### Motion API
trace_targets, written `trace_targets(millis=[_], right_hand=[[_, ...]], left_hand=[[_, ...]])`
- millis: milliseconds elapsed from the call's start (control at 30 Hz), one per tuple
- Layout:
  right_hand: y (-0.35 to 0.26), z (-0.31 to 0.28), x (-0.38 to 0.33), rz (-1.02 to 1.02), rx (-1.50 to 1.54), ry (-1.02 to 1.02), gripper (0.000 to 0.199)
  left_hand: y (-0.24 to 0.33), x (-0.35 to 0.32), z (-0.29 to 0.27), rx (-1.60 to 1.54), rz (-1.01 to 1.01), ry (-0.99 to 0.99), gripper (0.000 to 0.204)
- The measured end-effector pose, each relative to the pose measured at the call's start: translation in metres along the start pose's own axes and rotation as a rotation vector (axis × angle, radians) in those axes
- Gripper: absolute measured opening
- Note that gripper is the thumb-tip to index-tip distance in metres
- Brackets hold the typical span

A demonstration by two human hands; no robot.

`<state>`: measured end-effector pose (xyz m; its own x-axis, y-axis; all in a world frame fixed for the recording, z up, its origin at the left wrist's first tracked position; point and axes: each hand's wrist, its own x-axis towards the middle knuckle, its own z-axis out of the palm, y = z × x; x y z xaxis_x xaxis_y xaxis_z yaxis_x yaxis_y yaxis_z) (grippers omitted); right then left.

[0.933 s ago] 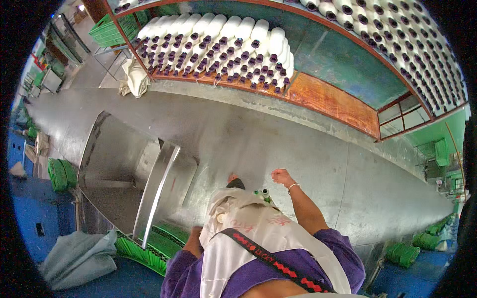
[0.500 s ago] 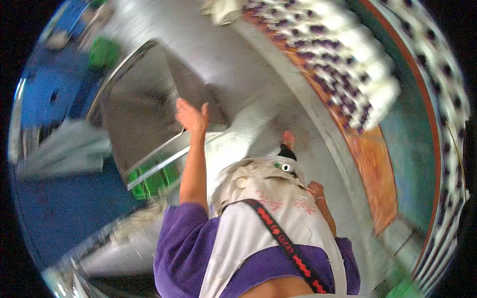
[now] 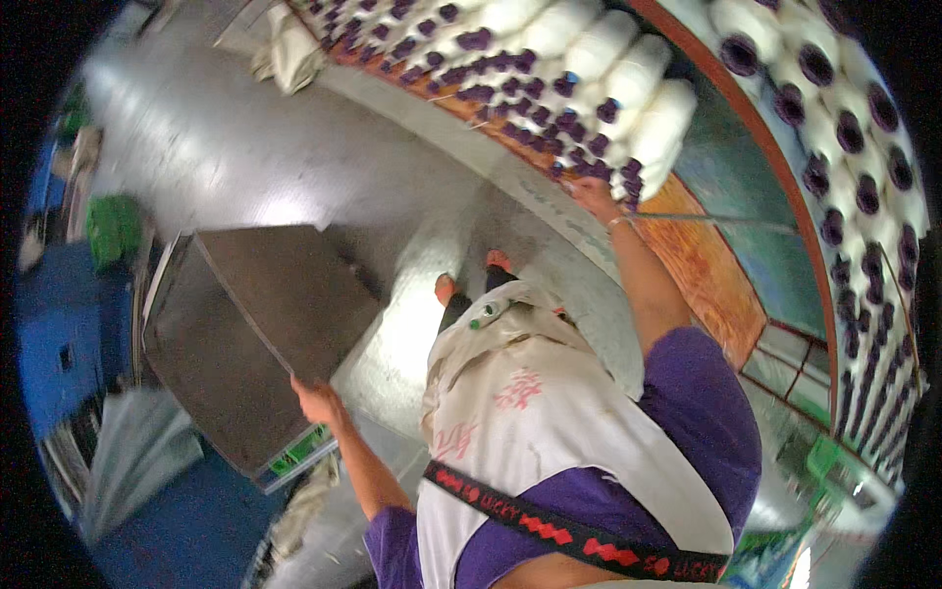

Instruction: The person walks through a textile factory, picks up a green tool, and uses it to adjust parts of a spinning machine. They then collect white yarn spools from a rack and place them into a metal tray, carrying the tray to the machine and loading the spools onto the machine.

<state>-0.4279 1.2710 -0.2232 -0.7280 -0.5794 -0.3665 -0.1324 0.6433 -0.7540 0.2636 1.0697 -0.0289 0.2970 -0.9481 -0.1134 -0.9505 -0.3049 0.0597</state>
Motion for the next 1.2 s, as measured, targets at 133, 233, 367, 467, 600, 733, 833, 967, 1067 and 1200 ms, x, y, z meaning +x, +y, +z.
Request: trace_targets(millis=[133, 233, 367, 467, 600, 733, 833, 967, 1067, 1200], right_hand=[[-0.051, -0.002, -0.008, 0.076, -0.192, 0.111, 0.026], [-0.061, -0.033, -0.001, 0.204, -0.438, 0.436, 0.047], [-0.042, -0.086, 0.035, 0.561, -0.544, 0.701, 0.097], [-0.007, -0.118, 0.051, 0.326, 0.123, 0.55, 0.065], [0.029, -0.122, 0.064, 0.448, 0.619, 0.261, 0.019], [0.034, -0.101, 0.063, 0.302, 0.864, 0.333, 0.015], [0.02, -0.105, 0.061, 0.32, 0.785, 0.352, 0.016], [-0.004, -0.147, 0.044, 0.414, 0.785, 0.243, 0.016], [-0.028, -0.186, -0.002, 0.409, 1.124, 0.119, 0.016], [-0.085, -0.183, -0.112, 0.389, 1.213, 0.033, 0.016]], left_hand=[[-0.035, -0.018, 0.002, 0.005, 0.067, 0.108, 0.046], [-0.042, -0.033, -0.008, 0.129, -0.099, 0.023, 0.051], [0.038, -0.034, -0.036, 0.176, 0.198, 0.468, 0.044], [0.2, -0.033, -0.036, -0.286, 0.481, 0.445, 0.033], [0.471, -0.093, 0.034, -0.338, 0.823, -0.624, 0.038], [0.681, -0.199, 0.132, -0.651, 1.305, -0.619, 0.058], [0.762, -0.249, 0.184, -0.595, 1.165, -0.712, 0.082], [0.782, -0.266, 0.2, -0.392, 0.983, -1.011, 0.09], [0.738, -0.255, 0.174, -0.785, 0.929, -1.268, 0.077], [0.588, -0.218, 0.105, -1.021, 0.757, -1.492, 0.034]])
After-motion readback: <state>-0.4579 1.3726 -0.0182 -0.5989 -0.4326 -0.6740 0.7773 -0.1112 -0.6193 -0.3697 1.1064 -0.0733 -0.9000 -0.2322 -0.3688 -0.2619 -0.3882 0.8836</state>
